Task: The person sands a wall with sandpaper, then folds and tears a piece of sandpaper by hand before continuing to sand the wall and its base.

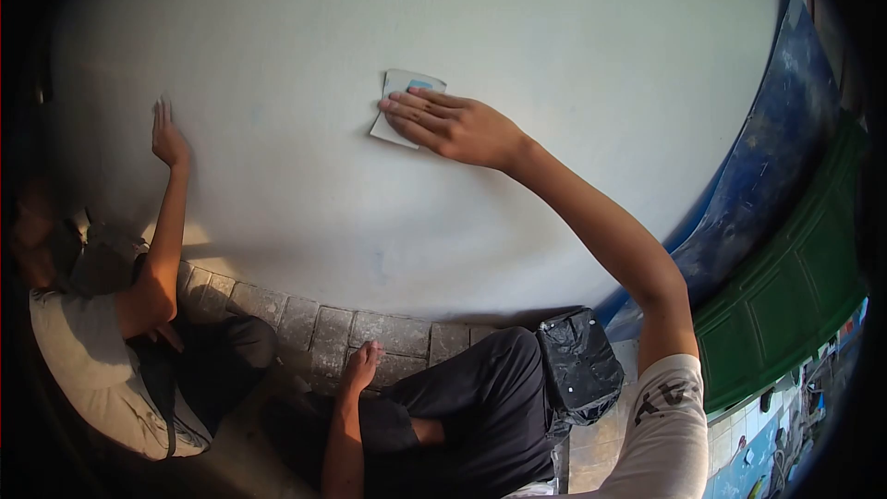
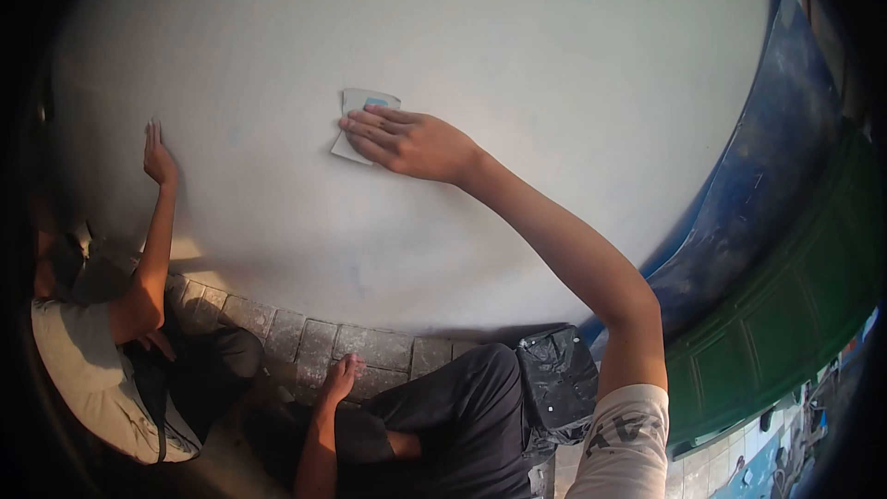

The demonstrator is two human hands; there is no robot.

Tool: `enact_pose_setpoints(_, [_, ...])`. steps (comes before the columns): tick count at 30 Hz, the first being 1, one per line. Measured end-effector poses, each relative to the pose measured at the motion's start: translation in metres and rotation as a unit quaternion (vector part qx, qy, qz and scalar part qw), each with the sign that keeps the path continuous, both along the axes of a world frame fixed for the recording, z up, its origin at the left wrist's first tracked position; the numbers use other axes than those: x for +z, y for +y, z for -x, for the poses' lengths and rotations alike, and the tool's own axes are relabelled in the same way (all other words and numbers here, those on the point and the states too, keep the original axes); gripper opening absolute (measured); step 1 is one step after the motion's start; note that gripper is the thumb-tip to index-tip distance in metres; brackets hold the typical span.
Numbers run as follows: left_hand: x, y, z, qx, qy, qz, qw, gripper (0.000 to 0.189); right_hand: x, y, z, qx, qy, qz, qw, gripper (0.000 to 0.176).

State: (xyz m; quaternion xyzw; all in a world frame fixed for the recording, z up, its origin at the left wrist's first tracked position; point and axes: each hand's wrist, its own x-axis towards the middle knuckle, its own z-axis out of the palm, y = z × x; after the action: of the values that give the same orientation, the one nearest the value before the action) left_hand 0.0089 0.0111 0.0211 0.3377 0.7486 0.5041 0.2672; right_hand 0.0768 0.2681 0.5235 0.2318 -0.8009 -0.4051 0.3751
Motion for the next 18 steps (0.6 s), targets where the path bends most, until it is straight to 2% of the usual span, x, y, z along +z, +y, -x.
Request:
enact_pose_setpoints(1, [0.004,0.001,0.002,-0.006,-0.004,0.002,1.000,0.045,0.002,-0.001,0.002,0.008,-0.018,-0.040,0.999,0.040])
enact_pose_setpoints(4, [0.012,0.002,-0.001,-0.006,-0.003,0.011,1.000,0.045,0.021,-0.002,0.003,-0.005,0.109,0.101,0.989,0.040])
enact_pose_setpoints(5, [0.013,0.003,-0.004,-0.003,-0.005,0.008,1.000,0.045,0.017,-0.005,0.009,-0.001,0.106,0.099,0.989,0.040])
enact_pose_setpoints(7, [0.011,0.000,-0.001,0.007,-0.007,-0.009,1.000,0.045,0.002,-0.008,0.024,0.010,0.063,-0.014,0.998,0.039])
enact_pose_setpoints(9, [0.008,0.004,0.003,0.002,-0.014,0.000,1.000,0.045,0.006,-0.007,0.029,0.023,0.053,-0.009,0.998,0.039])
enact_pose_setpoints(11, [0.007,0.003,0.000,0.000,-0.034,0.003,0.999,0.045,0.024,-0.011,0.026,-0.008,0.160,0.090,0.983,0.037])
enact_pose_setpoints(12, [0.010,0.002,0.000,0.006,-0.018,0.001,1.000,0.045,0.021,-0.015,0.029,-0.016,0.171,0.096,0.980,0.035])
enact_pose_setpoints(13, [0.011,0.002,0.001,0.009,0.000,0.001,1.000,0.045,0.013,-0.015,0.035,-0.015,0.168,0.096,0.981,0.035])
enact_pose_setpoints(15, [0.013,0.002,0.000,0.009,0.006,0.002,1.000,0.045,-0.003,-0.017,0.043,0.039,0.009,-0.004,0.999,0.034])
enact_pose_setpoints(17, [0.014,0.005,0.000,-0.002,-0.015,-0.015,1.000,0.043,0.009,-0.015,0.038,0.033,0.000,-0.004,0.999,0.034])
enact_pose_setpoints(18, [0.014,0.004,-0.001,0.001,-0.020,-0.019,1.000,0.043,0.018,-0.017,0.036,0.021,0.053,0.050,0.997,0.035])
